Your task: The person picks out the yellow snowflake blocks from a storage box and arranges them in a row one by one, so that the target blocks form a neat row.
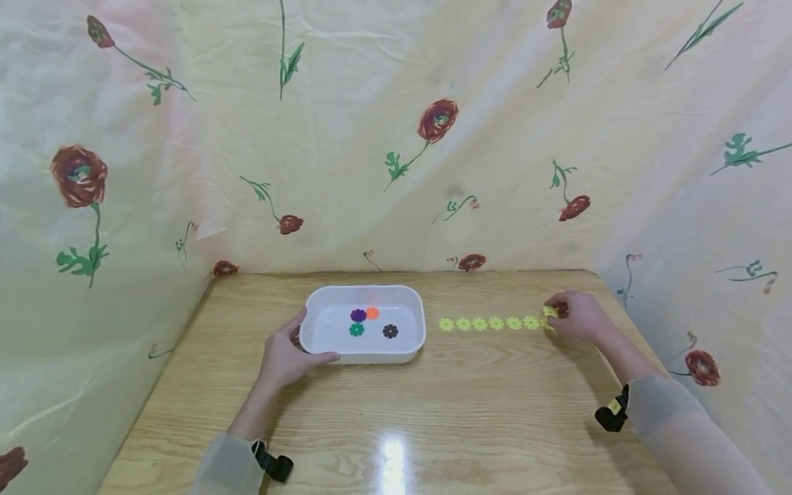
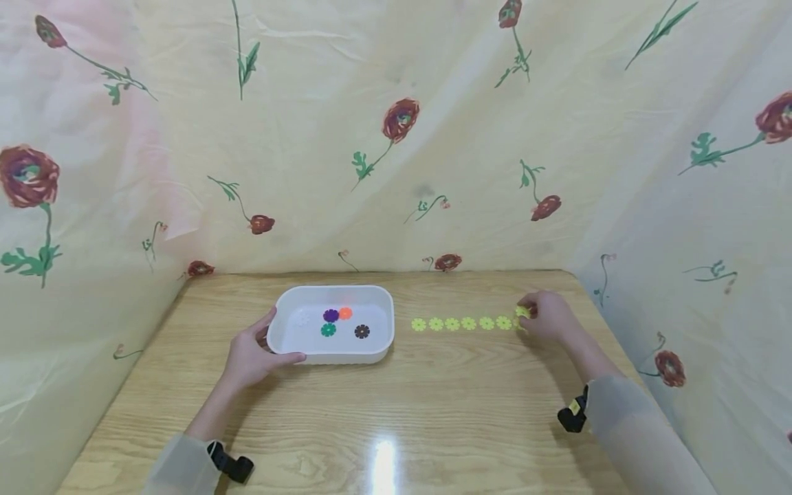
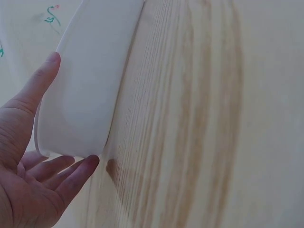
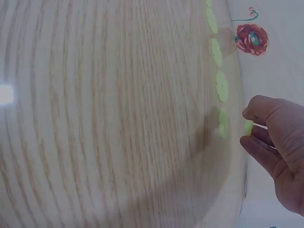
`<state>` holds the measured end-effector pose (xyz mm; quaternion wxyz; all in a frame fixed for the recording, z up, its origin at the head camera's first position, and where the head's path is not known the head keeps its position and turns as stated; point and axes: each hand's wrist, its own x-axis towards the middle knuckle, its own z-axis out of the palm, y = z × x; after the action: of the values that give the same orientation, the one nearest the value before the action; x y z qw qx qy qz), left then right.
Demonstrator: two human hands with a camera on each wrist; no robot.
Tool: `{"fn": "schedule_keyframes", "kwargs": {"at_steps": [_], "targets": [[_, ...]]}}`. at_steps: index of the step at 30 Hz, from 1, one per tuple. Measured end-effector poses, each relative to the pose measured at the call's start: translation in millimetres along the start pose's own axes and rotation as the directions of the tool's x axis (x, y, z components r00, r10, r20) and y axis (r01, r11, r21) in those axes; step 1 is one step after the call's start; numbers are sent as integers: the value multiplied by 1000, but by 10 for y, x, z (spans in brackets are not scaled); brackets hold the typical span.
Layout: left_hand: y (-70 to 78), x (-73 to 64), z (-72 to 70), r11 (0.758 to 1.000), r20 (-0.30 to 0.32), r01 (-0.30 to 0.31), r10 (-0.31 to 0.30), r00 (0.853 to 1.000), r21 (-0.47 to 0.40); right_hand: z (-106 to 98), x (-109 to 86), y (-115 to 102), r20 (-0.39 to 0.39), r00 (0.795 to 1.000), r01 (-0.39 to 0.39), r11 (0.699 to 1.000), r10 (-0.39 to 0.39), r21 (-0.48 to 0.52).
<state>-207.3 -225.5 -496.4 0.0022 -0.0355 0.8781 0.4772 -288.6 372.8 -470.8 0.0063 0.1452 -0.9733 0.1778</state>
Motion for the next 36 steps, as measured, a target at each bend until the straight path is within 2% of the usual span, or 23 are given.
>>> {"fn": "schedule_keyframes", "kwargs": {"at_steps": [9,19,28,36], "targets": [[13,1,-2,1000,1,4,-4,1000,-9,22,-76,106,14,995,-96,995,96,28],[-14,3,2,1000,-3,10,-10,1000,8,88,-193,203,36,993,-116,993,116,12],[-7,11,9,1000,3,-1,1,1000,8,90,-209,264,27,989,-143,989,143,-30],[-4,12,-12,1000,4,4,-4,1000,23,135,-196,251,9,992,-128,990,129,-52]]}}
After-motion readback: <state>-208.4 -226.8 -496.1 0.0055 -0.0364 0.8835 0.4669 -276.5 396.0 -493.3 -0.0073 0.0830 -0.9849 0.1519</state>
